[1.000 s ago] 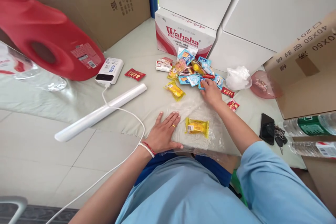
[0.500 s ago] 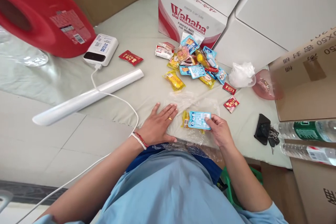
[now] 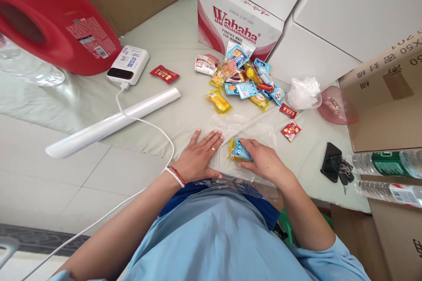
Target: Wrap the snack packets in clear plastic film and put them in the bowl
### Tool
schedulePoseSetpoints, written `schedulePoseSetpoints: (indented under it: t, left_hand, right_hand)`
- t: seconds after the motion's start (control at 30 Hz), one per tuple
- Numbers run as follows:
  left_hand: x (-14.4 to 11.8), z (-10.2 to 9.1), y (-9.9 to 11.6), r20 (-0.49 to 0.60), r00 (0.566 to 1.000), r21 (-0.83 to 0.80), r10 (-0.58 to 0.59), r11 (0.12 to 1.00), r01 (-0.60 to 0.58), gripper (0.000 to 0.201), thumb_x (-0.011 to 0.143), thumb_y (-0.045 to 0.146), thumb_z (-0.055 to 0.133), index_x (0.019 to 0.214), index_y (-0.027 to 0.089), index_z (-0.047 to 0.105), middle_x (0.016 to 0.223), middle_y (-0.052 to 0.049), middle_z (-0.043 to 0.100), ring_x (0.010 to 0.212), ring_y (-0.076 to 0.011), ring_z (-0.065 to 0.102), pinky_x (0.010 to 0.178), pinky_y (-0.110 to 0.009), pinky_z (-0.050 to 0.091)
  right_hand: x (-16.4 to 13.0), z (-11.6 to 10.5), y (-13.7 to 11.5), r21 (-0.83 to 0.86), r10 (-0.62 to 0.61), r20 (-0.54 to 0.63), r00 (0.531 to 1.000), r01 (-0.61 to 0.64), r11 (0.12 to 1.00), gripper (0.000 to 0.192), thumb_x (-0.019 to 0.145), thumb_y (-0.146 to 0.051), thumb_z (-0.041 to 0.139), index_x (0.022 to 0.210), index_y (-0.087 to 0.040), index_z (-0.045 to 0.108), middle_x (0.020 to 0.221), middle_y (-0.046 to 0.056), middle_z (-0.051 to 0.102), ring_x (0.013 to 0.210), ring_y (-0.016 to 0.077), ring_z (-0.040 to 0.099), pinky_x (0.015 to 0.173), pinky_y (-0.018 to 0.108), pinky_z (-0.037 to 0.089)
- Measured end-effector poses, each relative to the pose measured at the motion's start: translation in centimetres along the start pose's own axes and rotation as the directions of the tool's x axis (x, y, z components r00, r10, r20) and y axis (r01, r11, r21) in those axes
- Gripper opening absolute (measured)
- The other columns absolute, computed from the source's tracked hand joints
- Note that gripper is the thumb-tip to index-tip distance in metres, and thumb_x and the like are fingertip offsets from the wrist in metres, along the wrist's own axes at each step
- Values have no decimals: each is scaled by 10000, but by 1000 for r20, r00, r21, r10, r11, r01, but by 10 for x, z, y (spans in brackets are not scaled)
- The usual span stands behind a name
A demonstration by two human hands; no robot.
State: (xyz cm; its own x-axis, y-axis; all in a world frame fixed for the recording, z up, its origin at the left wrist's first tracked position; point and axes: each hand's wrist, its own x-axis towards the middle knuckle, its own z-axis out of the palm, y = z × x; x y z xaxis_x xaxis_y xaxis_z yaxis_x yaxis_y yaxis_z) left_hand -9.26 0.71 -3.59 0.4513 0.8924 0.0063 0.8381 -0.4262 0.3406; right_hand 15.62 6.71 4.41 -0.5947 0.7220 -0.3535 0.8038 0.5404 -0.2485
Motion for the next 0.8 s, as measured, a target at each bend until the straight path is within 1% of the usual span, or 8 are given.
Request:
schedulePoseSetpoints:
  t: [0.07,0.13,0.3,0.43,0.53,0.6,0.73,0.8]
  left_hand:
    - [0,-1,0,6,1000,-3,-2,1000,2,1138,790,831,613,1633,134,297,1705,-216,268,1585,-355,271,1282,-584,-91]
    - [0,-1,1,8,1000,0,-4,1000,4,1130,794,834,605,1631,138,302,1709,-213,258,1589,-346,264,1283,-568,-105]
    - [-1,0,0,0,1000,31,-1,1000,1,1133,785,845,602,1631,152,309,1709,-213,257,1588,-351,268,1292,-569,-78]
    - [-1,0,0,1,1000,25,0,1000,0,1159,773,843,621,1625,122,309,1711,-216,243,1591,-347,259,1288,-585,-85]
    - [-1,0,1,2,1000,25,-1,1000,1,1138,781,817,640,1620,117,318,1709,-217,251,1591,-343,262,1289,-585,-78]
    - [0,0,1,-2,1000,31,7,999,-7,1131,783,798,655,1620,118,315,1707,-220,255,1590,-346,262,1287,-590,-72]
    - [-1,1,0,-17,1000,30,7,1000,-7,1130,778,777,677,1626,130,305,1704,-222,270,1584,-354,275,1285,-595,-64]
    - [-1,2,0,-18,1000,30,4,1000,-4,1127,776,770,684,1629,138,303,1701,-224,276,1581,-358,282,1284,-596,-65]
  right_hand:
    - [2,-2,-7,-71,15,49,999,-12,997,722,950,-378,683,1596,-254,384,1361,137,641,1162,311,675,846,347,536]
    - [1,-4,-9,-115,23,51,998,-17,993,700,961,-328,654,1598,-240,377,1321,130,656,1129,297,683,816,330,522]
    - [-6,-9,-2,-146,19,-44,999,-26,989,745,927,-240,661,1606,-253,355,1428,124,593,1205,298,647,845,348,532]
    - [-1,-4,1,-152,5,-62,998,-15,988,733,944,-282,673,1606,-249,362,1471,139,568,1211,314,648,863,383,561]
    - [3,4,4,-89,-51,-81,995,44,995,788,934,-422,712,1609,-234,353,1550,150,500,1307,336,597,931,434,576]
    - [1,7,8,-16,-99,-113,989,98,995,788,943,-481,694,1612,-250,347,1571,139,475,1351,321,571,986,451,569]
    - [-4,4,17,18,-142,-142,980,146,989,620,984,-382,640,1563,-279,440,1527,131,506,1308,309,606,975,460,582]
    - [-3,1,19,16,-162,-179,970,168,986,592,979,-360,648,1541,-295,474,1527,124,505,1312,312,602,964,461,587]
